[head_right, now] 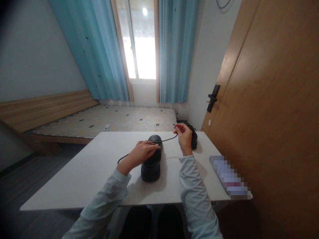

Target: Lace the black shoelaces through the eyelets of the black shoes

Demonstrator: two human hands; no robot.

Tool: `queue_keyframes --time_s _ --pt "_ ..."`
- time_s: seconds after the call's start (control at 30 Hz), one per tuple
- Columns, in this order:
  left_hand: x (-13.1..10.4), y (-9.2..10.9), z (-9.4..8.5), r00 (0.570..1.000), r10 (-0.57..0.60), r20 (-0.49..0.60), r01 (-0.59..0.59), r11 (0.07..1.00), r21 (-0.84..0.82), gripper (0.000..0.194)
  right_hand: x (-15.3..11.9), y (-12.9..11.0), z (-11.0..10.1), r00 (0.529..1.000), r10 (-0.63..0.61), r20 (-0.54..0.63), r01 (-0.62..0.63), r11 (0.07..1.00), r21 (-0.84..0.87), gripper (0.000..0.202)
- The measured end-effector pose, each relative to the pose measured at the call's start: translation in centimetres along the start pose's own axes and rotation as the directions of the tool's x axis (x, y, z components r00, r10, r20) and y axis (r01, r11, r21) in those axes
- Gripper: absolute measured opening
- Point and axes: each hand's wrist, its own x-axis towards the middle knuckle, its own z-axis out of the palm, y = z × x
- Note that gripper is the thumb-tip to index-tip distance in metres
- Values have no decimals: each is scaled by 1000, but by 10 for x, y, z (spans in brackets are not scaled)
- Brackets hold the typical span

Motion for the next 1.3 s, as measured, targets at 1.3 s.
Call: queue_keyframes --time_s 1.3 --pt "-13 -18 7 998 -33 -46 24 983 -184 31 -23 -10 23 704 58 708 433 756 -492 17"
